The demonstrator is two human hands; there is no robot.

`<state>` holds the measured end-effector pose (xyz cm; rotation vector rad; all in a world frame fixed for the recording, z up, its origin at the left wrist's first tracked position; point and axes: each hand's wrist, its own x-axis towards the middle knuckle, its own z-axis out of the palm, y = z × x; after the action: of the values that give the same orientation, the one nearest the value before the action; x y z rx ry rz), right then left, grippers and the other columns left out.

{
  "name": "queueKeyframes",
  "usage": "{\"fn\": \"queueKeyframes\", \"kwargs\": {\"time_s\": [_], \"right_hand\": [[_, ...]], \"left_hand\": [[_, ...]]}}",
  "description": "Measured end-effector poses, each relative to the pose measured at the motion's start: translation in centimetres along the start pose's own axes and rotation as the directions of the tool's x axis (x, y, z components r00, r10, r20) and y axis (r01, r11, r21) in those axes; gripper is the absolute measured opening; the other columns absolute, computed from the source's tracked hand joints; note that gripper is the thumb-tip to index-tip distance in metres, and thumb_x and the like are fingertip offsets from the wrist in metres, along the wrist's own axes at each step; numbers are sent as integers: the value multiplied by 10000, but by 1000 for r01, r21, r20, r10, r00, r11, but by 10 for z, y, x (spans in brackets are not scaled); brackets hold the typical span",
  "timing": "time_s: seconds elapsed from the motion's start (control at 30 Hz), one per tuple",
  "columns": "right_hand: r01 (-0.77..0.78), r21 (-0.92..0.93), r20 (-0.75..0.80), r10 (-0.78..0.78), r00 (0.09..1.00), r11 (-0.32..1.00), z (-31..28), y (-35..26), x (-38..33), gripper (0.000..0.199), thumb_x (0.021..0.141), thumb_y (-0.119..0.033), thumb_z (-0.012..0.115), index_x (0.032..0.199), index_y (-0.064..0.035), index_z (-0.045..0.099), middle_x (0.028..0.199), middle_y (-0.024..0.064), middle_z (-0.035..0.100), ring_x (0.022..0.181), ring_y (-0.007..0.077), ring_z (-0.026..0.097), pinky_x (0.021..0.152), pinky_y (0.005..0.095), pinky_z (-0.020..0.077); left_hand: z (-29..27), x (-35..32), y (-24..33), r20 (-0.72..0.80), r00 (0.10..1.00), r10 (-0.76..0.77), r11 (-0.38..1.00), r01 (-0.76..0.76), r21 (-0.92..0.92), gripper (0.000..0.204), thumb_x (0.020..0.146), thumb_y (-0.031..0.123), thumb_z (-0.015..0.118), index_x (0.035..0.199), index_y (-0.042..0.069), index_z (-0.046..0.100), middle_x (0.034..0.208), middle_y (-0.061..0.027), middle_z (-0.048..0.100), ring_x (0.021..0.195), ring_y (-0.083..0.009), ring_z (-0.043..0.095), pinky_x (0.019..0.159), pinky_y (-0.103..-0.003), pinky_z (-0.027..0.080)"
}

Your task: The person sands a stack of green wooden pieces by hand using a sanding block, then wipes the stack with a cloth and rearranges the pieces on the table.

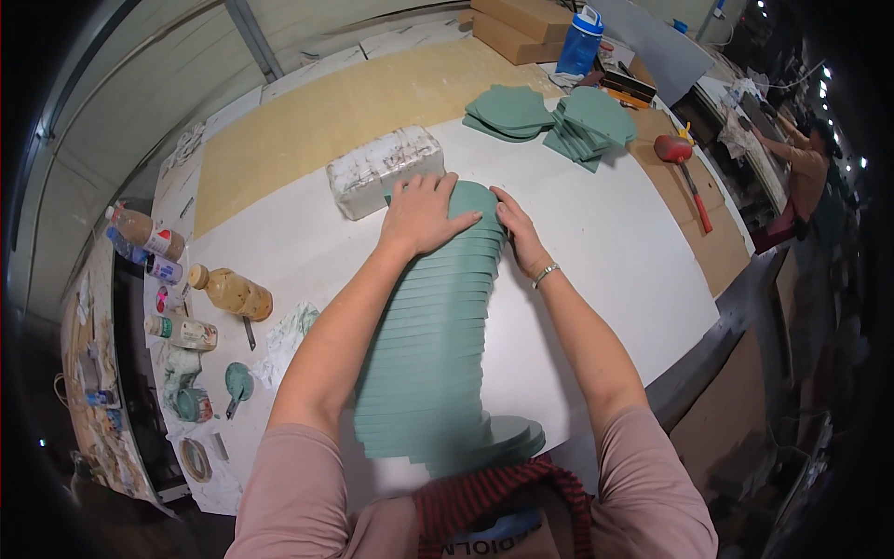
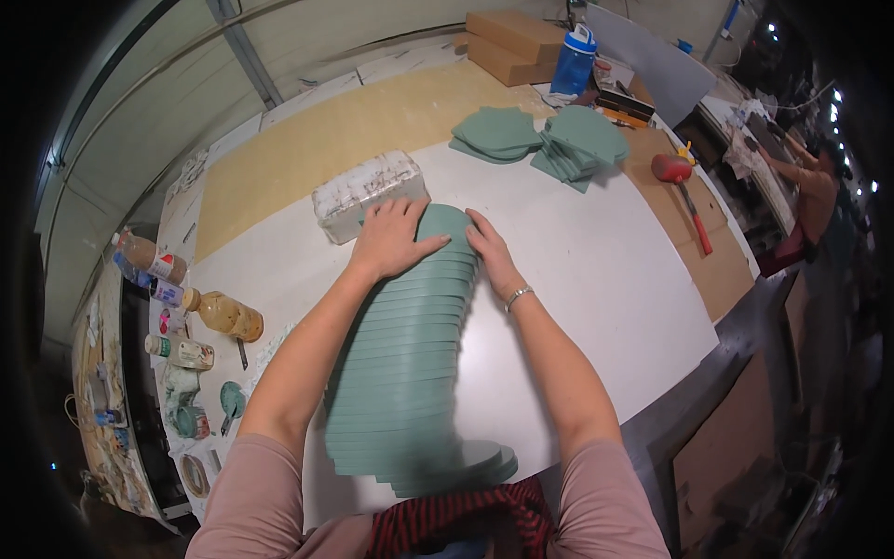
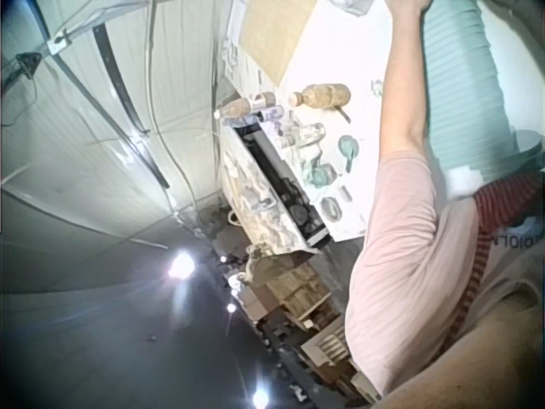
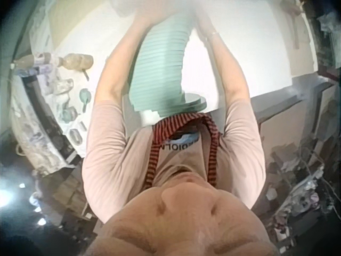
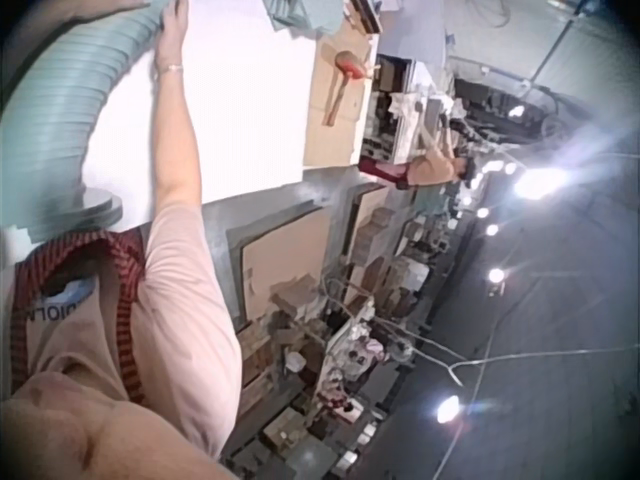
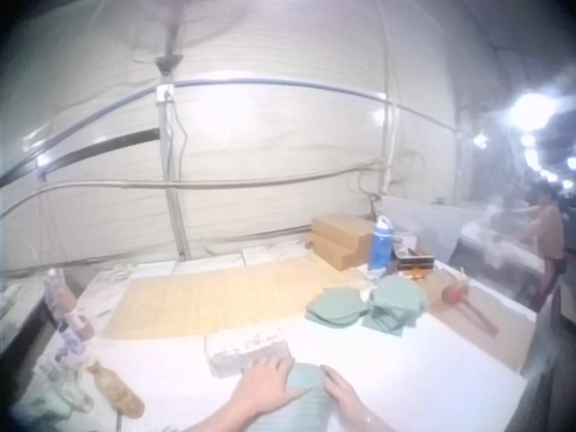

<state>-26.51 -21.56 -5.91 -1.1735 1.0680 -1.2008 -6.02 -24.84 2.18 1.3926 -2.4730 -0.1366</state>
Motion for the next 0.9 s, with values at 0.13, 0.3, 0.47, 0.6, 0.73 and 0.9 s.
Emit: {"fn": "queueKeyframes", "kwargs": {"time_s": [0.13, 0.3, 0.47, 0.6, 0.73, 0.9], "right_hand": [[-72, -27, -23, 72, 997, 997, -3, -5, -5, 661, 990, -414, 523, 1503, -25, 377, 1519, 165, 404, 1393, 254, 379, 1142, 333, 297], [-135, -65, -149, 124, 981, 989, -9, -12, -28, 672, 977, -431, 551, 1494, -33, 394, 1496, 183, 438, 1365, 266, 425, 1087, 339, 362], [-104, -130, -249, 69, 966, 986, -33, -23, -123, 578, 964, -317, 601, 1438, -20, 454, 1343, 127, 545, 1185, 188, 559, 988, 287, 440], [-300, -51, -335, 267, 904, 953, -38, -30, -232, 341, 962, -307, 609, 1129, -10, 591, 1035, 93, 663, 899, 169, 641, 820, 315, 526], [-541, 143, -295, 557, 776, 829, -9, -52, -329, 246, 975, -235, 597, 957, 11, 596, 844, 128, 681, 738, 188, 682, 694, 314, 581], [-674, 396, -41, 746, 665, 623, 31, -49, -394, 278, 978, -174, 605, 1142, 47, 567, 1069, 170, 671, 955, 217, 690, 818, 313, 578]], "left_hand": [[-5, 2, 4, 89, 995, -38, 999, 38, 1, 779, 853, 625, 599, 1384, 60, 521, 1291, -185, 589, 1245, -304, 509, 1078, -443, 311], [0, -1, 0, 4, 1000, -13, 1000, 13, -10, 753, 842, 632, 611, 1326, 58, 565, 1206, -173, 608, 1187, -316, 529, 1044, -461, 344], [-4, 1, 4, 53, 998, -29, 999, 31, -39, 753, 840, 634, 610, 1332, 66, 562, 1211, -170, 610, 1191, -311, 529, 1043, -449, 343], [-1, 2, -1, 55, 998, -41, 999, 43, -33, 765, 834, 646, 607, 1336, 71, 560, 1222, -173, 610, 1198, -304, 529, 1039, -434, 345], [-11, 2, 1, 87, 995, -55, 997, 59, -41, 795, 826, 643, 620, 1349, 48, 555, 1248, -181, 613, 1200, -304, 531, 1044, -437, 338], [-7, 14, -1, 154, 987, -57, 998, 57, 3, 867, 763, 729, 619, 1259, 17, 608, 1208, -200, 646, 1145, -338, 597, 1019, -462, 410]]}}
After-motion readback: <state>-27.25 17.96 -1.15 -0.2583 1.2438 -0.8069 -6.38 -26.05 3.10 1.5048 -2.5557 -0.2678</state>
